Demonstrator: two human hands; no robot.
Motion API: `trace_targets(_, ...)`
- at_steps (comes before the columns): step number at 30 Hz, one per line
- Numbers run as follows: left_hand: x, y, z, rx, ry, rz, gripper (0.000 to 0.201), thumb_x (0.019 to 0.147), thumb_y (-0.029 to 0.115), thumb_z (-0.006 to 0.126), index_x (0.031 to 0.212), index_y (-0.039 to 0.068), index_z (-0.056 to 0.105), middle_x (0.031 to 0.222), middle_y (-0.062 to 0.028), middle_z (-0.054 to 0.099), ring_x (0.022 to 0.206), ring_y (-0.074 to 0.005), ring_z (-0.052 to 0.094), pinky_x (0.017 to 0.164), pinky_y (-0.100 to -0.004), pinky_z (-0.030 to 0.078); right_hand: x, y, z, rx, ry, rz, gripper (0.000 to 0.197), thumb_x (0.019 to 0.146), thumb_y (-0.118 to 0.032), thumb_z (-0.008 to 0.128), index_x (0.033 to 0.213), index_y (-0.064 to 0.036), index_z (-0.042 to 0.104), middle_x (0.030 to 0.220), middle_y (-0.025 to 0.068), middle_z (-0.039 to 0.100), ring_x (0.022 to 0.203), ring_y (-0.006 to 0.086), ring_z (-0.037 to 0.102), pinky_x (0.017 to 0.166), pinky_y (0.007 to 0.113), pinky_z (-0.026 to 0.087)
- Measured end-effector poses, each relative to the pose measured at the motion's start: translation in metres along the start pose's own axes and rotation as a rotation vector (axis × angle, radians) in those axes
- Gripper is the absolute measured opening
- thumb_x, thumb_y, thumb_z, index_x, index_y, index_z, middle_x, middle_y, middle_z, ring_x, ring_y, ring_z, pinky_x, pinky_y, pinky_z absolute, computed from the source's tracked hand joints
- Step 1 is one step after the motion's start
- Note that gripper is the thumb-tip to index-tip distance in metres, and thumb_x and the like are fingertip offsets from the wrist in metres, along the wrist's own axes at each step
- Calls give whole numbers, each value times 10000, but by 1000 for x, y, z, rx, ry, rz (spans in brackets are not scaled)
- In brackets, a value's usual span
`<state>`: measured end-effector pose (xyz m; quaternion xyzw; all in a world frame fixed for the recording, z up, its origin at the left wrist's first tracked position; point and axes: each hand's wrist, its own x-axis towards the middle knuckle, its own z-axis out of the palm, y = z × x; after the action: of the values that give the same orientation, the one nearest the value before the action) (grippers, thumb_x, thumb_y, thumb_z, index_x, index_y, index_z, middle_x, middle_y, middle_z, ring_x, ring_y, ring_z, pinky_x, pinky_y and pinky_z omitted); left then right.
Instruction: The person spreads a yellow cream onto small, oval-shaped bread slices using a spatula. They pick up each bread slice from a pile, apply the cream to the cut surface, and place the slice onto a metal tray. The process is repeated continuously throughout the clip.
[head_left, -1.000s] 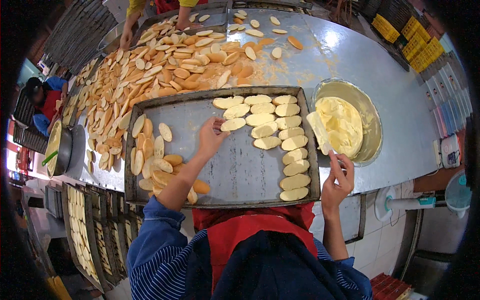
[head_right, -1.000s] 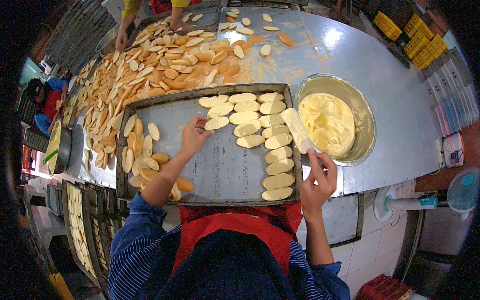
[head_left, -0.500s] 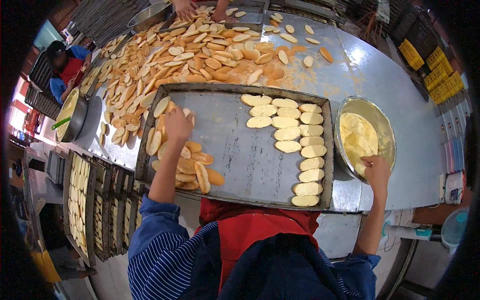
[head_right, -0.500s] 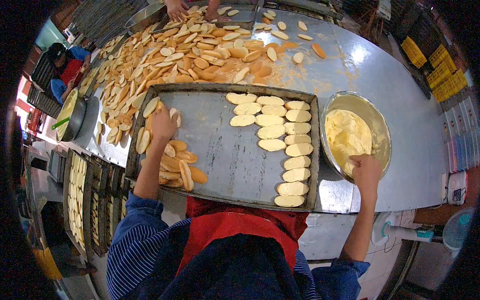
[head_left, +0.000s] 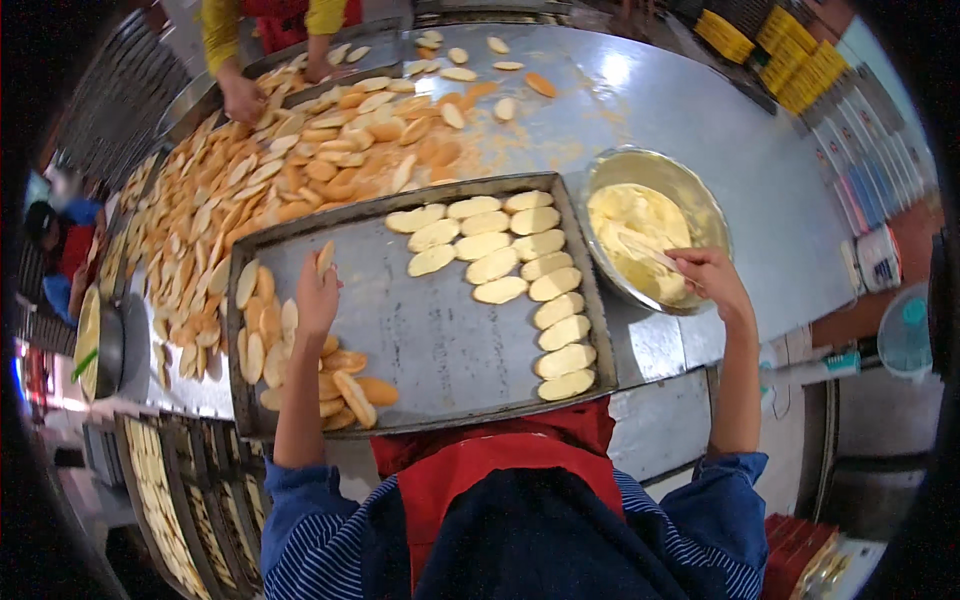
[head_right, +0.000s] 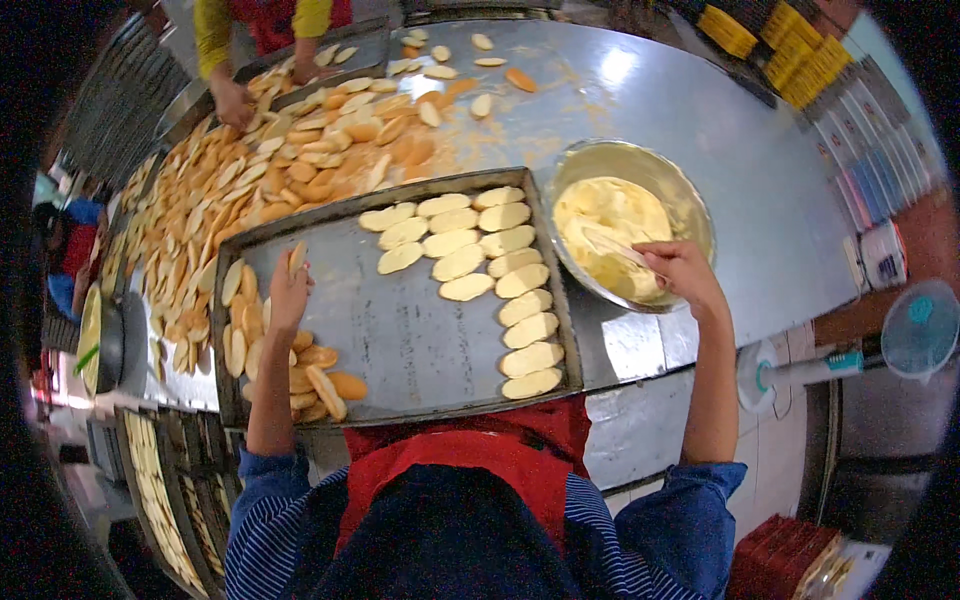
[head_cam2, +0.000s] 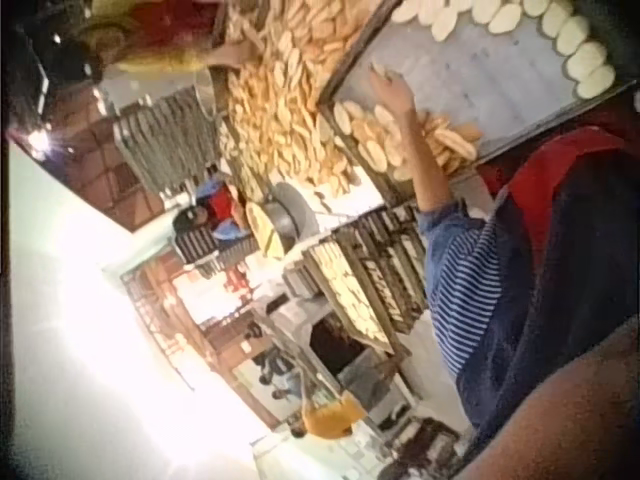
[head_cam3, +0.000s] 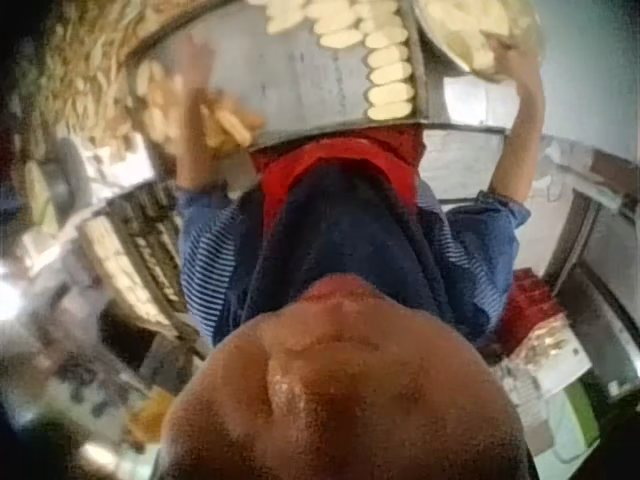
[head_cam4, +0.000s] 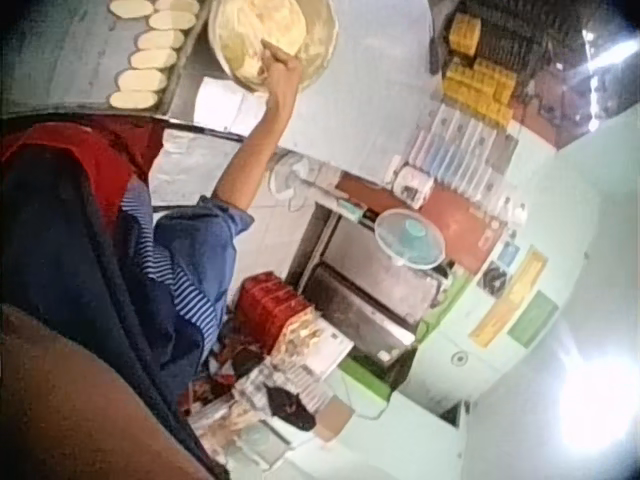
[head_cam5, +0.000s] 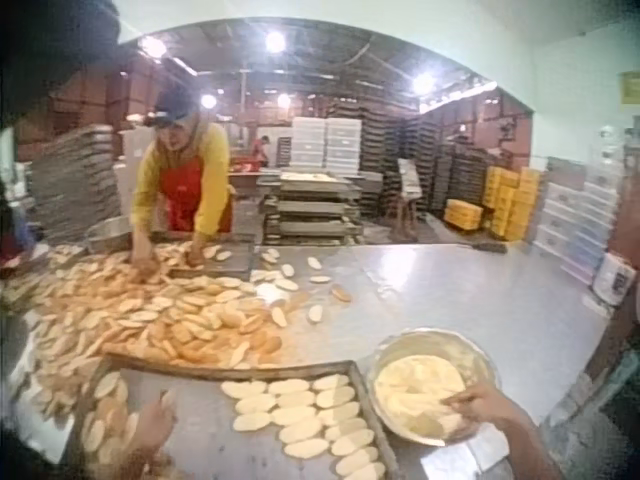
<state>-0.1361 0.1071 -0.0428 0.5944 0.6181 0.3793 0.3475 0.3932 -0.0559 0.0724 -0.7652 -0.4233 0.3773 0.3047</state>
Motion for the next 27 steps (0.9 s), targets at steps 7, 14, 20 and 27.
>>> trace_targets(7,-56,65,45,-767,-401,-329,331,1020,320,447,1245,78,473,997,-48,549,767,-105,488,616,-219,404,37,35,9,-577,344,-403,235,847,-120,631,1055,-120,740,843,141,717,748,256,677,673,375,514)
trace_targets(14,-89,91,52,-1205,-577,-464,421,1013,299,470,1286,-20,428,1148,-105,544,1010,-218,560,842,-307,511,36,6,24,-466,14,-293,249,823,-70,634,1043,-111,744,862,136,722,712,240,672,662,352,514)
trace_targets(20,-102,99,46,-1272,-428,-443,466,980,243,543,1333,-23,394,1229,-116,524,1178,-258,528,1001,-343,475,10,7,-14,-90,-146,-110,244,825,10,625,1049,9,721,746,29,664,607,91,563,572,247,475)
trace_targets(27,-102,96,54,-1345,-493,-452,502,953,217,592,1365,5,399,1308,-115,517,1233,-221,509,1037,-348,453,-7,26,-23,115,-80,-25,252,850,-84,662,1093,-67,726,690,-7,656,558,50,536,496,201,387)
